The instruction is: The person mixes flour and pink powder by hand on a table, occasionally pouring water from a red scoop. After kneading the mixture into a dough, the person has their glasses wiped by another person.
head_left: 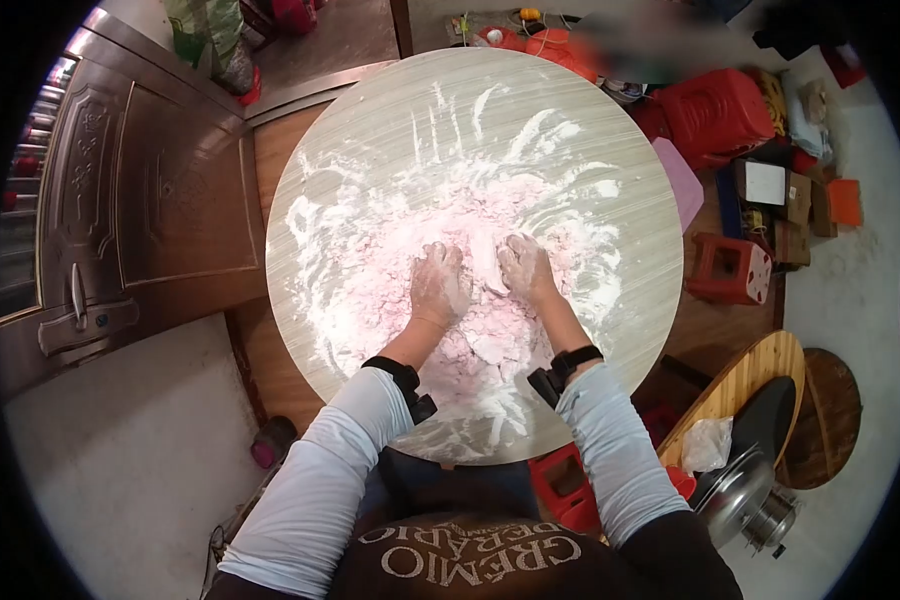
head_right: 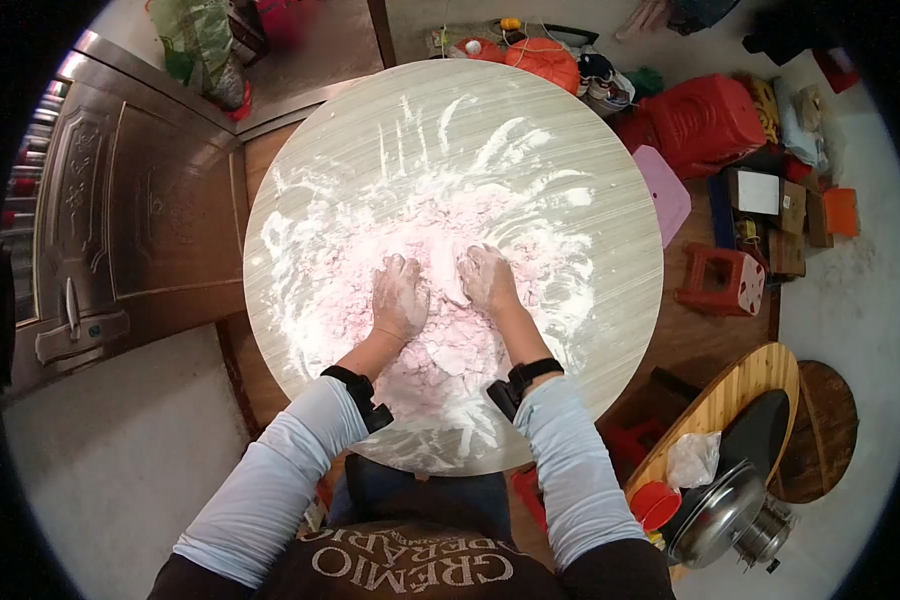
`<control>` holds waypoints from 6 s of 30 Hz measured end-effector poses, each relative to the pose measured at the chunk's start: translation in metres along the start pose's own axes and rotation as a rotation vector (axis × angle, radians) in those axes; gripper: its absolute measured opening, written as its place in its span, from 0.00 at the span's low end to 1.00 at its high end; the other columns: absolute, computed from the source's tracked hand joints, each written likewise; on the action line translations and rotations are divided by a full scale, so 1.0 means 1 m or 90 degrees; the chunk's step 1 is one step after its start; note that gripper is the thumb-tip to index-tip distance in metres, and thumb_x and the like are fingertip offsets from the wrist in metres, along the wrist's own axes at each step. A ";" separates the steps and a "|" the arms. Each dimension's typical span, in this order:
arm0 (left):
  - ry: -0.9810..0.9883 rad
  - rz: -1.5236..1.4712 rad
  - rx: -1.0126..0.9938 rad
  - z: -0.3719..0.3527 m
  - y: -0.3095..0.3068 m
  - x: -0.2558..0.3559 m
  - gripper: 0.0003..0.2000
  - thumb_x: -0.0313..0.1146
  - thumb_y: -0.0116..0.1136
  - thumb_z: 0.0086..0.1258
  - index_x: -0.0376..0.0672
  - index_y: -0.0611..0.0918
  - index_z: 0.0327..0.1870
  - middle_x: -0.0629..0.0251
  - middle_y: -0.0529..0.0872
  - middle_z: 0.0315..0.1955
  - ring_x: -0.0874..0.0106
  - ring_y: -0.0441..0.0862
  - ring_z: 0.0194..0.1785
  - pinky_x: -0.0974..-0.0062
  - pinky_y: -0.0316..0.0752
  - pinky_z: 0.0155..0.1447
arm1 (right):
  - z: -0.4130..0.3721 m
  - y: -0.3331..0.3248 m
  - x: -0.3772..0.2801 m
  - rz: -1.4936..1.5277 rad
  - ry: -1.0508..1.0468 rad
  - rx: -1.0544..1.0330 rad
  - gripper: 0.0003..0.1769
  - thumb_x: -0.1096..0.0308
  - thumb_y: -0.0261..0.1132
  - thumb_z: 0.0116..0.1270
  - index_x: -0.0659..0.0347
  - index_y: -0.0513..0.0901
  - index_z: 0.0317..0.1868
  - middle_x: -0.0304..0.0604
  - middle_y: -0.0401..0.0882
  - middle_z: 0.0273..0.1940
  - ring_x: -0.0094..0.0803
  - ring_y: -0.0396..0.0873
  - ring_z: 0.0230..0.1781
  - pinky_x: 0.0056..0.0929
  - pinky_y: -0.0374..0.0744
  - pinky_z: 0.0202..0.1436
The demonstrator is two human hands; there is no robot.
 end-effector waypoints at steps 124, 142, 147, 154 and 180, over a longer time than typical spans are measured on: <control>0.017 0.346 -0.024 0.059 0.010 0.042 0.22 0.31 0.54 0.58 0.43 0.76 0.58 0.45 0.85 0.40 0.49 0.82 0.47 0.53 0.76 0.50 | -0.743 -0.143 0.372 0.719 0.568 0.874 0.14 0.54 0.63 0.69 0.55 0.76 0.34 0.34 0.72 0.23 0.25 0.70 0.17 0.27 0.69 0.16; 0.247 0.248 -0.070 0.086 -0.014 0.017 0.10 0.39 0.53 0.67 0.48 0.84 0.42 0.47 0.80 0.47 0.50 0.83 0.40 0.58 0.78 0.47 | -0.585 -0.153 0.101 0.361 0.595 0.763 0.21 0.53 0.60 0.72 0.53 0.70 0.23 0.32 0.64 0.13 0.19 0.60 0.08 0.20 0.58 0.10; 0.316 0.235 -0.116 0.049 -0.019 -0.003 0.12 0.35 0.59 0.61 0.55 0.85 0.46 0.50 0.75 0.54 0.52 0.80 0.50 0.48 0.73 0.50 | -0.467 -0.136 0.028 0.383 0.463 0.622 0.21 0.55 0.62 0.71 0.56 0.71 0.22 0.32 0.65 0.13 0.18 0.61 0.09 0.20 0.57 0.10; 0.245 0.230 -0.164 -0.005 -0.029 -0.009 0.16 0.41 0.54 0.64 0.48 0.84 0.50 0.56 0.74 0.60 0.53 0.78 0.55 0.37 0.58 0.65 | -0.334 -0.111 -0.042 0.255 0.388 0.484 0.20 0.60 0.65 0.69 0.62 0.78 0.21 0.32 0.69 0.14 0.17 0.66 0.12 0.21 0.62 0.15; 0.207 0.041 -0.109 -0.045 -0.064 -0.059 0.22 0.54 0.55 0.62 0.48 0.85 0.47 0.60 0.68 0.67 0.45 0.59 0.69 0.40 0.57 0.65 | -0.188 -0.112 -0.130 -0.342 0.159 0.183 0.26 0.44 0.62 0.64 0.63 0.82 0.31 0.61 0.79 0.24 0.59 0.80 0.27 0.50 0.77 0.33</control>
Point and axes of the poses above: each hand's wrist, its own z-axis towards the middle knuckle, its own y-axis out of the palm, x = y × z, the point moved 4 cm from there along z, towards the middle knuckle
